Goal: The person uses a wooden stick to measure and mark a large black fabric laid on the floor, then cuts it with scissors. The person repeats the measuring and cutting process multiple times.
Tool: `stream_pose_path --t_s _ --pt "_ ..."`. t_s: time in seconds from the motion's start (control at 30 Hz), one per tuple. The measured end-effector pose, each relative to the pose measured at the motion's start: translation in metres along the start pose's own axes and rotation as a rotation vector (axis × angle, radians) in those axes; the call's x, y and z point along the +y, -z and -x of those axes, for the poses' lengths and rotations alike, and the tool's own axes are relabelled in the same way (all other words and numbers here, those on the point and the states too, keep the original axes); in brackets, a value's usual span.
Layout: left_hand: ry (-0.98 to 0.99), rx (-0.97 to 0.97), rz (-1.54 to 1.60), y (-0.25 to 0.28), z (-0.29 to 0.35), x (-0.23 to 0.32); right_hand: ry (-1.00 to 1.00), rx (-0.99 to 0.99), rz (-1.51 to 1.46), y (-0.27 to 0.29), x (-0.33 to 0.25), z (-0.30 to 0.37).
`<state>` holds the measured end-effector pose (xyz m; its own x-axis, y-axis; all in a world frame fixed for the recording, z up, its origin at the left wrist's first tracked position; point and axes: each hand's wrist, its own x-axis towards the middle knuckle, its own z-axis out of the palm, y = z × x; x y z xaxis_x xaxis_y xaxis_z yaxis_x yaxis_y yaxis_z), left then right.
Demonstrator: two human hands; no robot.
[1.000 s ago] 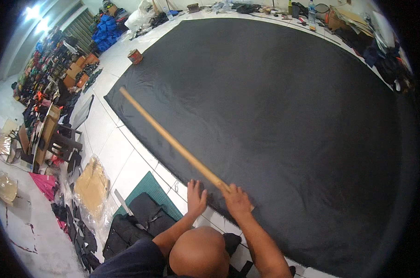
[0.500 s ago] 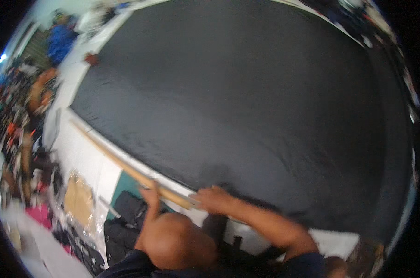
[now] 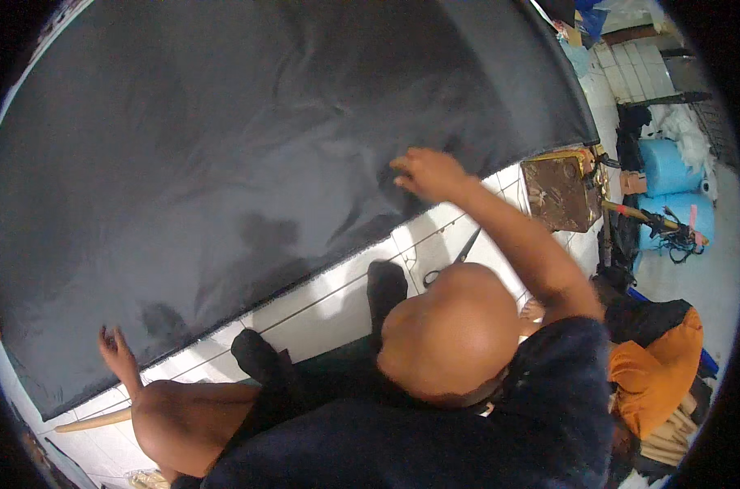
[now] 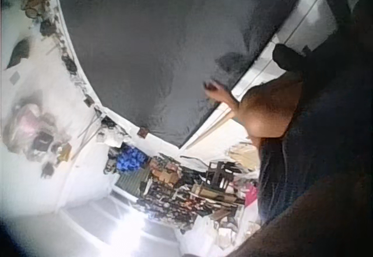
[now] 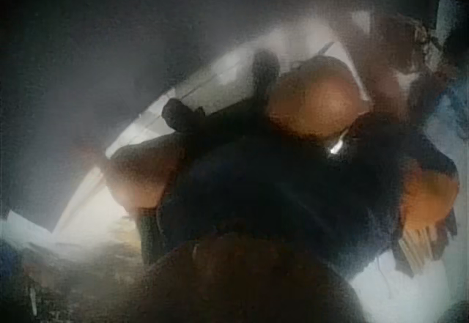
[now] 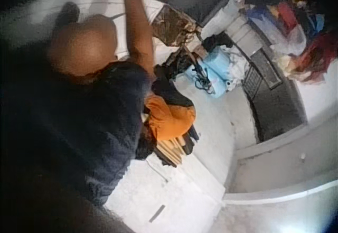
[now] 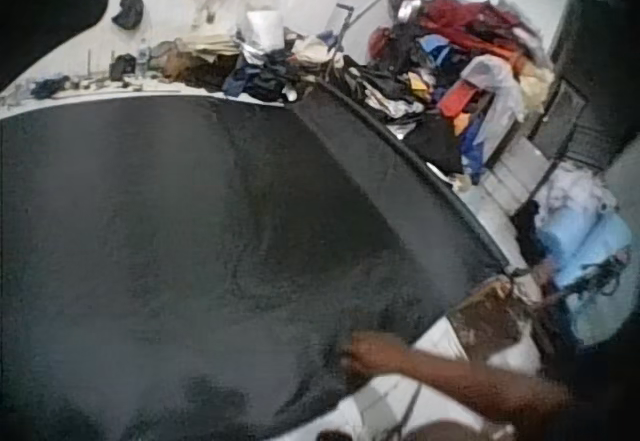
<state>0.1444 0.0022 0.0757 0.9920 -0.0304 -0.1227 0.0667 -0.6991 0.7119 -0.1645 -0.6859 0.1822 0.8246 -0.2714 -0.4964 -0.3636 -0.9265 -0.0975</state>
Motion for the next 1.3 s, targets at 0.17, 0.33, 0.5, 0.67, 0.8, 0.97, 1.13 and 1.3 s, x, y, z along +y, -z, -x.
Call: stream_pose_path --t_s 0.17,0.33,0.5,0.67,0.8,0.97,1.13,1.3 --pt "-0.786 -0.545 -0.468 -0.096 -0.011 0.201 0.087 0.438 -0.099 -0.136 -0.026 0.023" --pt "-0.961 -1.042 -0.758 -0.211 0.036 0.300 -0.144 0.312 -0.238 -0.187 -0.047 0.070" --pt "-1.170 -1.098 -0.493 -0.328 0.144 0.326 -0.471 0.598 -0.356 -0.217 -0.040 0.117" --pt "-1.007 -0.936 -0.592 -0.371 0.235 0.299 -1.093 0.213 -0.868 -0.147 -0.051 0.164" --pt "-1.040 -0.780 -0.635 -0.386 0.255 0.293 -0.686 0.125 -0.745 -0.193 -0.054 0.170" --pt "-1.030 -0.785 -0.486 -0.395 0.266 0.283 -0.328 -0.090 -0.522 -0.211 0.026 0.232" --pt "-0.996 -0.812 -0.543 -0.396 0.265 0.296 -0.031 -0.364 -0.136 -0.242 0.181 0.390" --pt "-0.923 -0.803 -0.459 -0.404 0.267 0.286 0.222 -0.768 -0.597 -0.270 0.131 0.437"
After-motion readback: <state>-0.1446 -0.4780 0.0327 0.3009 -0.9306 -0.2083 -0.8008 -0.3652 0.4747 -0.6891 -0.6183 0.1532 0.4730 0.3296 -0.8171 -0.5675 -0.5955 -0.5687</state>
